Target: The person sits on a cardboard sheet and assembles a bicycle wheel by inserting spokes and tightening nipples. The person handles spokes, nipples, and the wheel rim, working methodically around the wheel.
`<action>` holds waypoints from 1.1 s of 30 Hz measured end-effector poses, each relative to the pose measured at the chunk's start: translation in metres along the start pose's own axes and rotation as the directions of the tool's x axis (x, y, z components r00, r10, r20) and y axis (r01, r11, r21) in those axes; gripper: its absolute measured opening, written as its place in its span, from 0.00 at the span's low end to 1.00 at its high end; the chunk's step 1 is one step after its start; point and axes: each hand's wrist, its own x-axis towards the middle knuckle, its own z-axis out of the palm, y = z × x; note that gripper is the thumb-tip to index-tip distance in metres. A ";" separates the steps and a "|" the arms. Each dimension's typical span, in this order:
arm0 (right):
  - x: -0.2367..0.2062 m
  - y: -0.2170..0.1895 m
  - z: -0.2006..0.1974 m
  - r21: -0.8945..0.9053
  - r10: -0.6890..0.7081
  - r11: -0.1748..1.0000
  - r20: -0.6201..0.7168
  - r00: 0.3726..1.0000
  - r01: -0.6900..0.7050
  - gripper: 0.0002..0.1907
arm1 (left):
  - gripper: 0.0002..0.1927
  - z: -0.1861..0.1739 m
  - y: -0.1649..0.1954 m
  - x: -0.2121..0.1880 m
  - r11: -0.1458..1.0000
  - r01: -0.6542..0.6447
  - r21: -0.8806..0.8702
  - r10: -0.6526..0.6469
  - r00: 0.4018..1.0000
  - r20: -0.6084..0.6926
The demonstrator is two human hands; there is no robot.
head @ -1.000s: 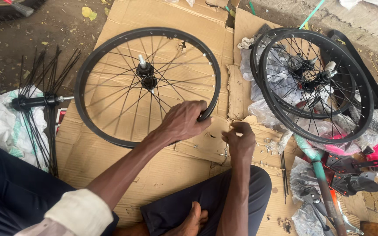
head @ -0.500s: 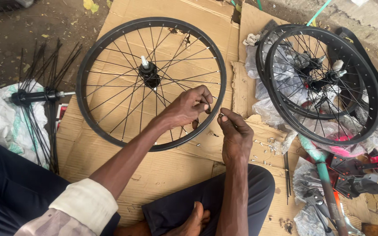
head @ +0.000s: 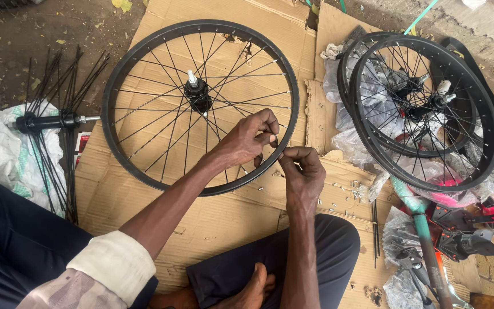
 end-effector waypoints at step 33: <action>0.035 0.016 -0.013 0.228 0.141 0.950 0.293 0.946 -0.212 0.06 | 0.11 -0.002 -0.002 0.009 0.993 -0.115 0.034 0.114 0.993 0.038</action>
